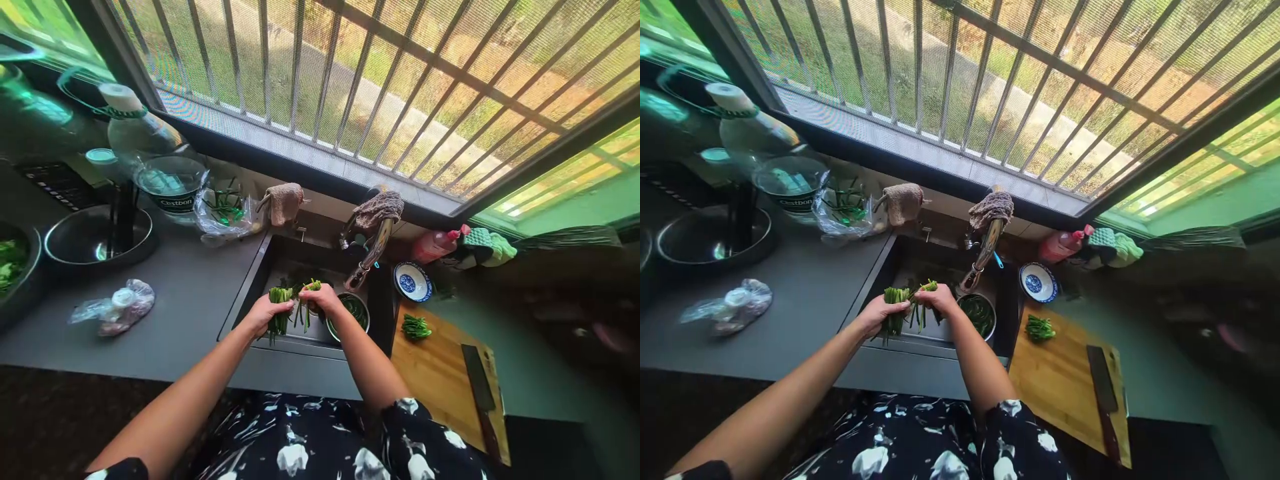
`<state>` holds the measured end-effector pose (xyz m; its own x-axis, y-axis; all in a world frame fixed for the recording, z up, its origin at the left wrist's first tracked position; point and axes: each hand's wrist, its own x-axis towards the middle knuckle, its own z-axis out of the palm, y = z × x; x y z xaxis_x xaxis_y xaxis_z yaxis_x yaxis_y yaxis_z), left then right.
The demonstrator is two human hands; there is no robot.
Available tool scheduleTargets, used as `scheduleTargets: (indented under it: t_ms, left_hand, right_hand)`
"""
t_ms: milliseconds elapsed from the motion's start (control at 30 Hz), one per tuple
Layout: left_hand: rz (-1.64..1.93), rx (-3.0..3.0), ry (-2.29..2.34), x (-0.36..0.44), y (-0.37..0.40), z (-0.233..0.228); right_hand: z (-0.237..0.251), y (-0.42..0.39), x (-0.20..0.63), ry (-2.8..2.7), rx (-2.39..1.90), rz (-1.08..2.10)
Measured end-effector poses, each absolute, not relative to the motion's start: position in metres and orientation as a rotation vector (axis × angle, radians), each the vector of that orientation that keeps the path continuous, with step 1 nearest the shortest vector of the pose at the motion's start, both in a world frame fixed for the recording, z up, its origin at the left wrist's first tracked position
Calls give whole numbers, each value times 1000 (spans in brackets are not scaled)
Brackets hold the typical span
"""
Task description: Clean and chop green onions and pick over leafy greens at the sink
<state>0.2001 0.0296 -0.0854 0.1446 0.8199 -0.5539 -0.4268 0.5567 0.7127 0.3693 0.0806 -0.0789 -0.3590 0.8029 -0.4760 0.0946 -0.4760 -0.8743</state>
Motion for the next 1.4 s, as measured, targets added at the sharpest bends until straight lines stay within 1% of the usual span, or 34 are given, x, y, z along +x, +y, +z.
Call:
scheduleTargets:
  t_ms: [133, 233, 467, 567, 767, 967, 1100, 1167, 1267, 1400]
  left_hand:
    - [878, 210, 999, 192, 31, -88]
    - [852, 134, 934, 189, 33, -89]
    - [913, 284, 1034, 195, 32, -89]
    - [925, 337, 1045, 196, 32, -92]
    - [942, 416, 1131, 192, 31, -99]
    - [970, 263, 1124, 178, 31, -94]
    - [989, 221, 1155, 167, 30, -96]
    - [997, 208, 1151, 164, 30, -98]
    - [1026, 184, 1116, 162, 32, -98]
    - [1065, 137, 1119, 159, 34, -93]
  right_hand:
    - [-91, 81, 378, -1058, -1349, 1918]
    - [-95, 81, 381, -1044, -1335, 1962]
    - [-80, 80, 370, -1109, -1440, 1989]
    - [-77, 79, 358, -1099, -1481, 1946]
    - [-77, 80, 339, -1302, -1614, 1748]
    - [-69, 88, 348, -1353, -1642, 1685]
    - [-66, 90, 342, -1580, -1557, 1723]
    - [-69, 90, 331, -1737, -1599, 1638]
    - [-77, 89, 313, -1933, -1691, 1413]
    - [-85, 91, 297, -2091, -1726, 1279]
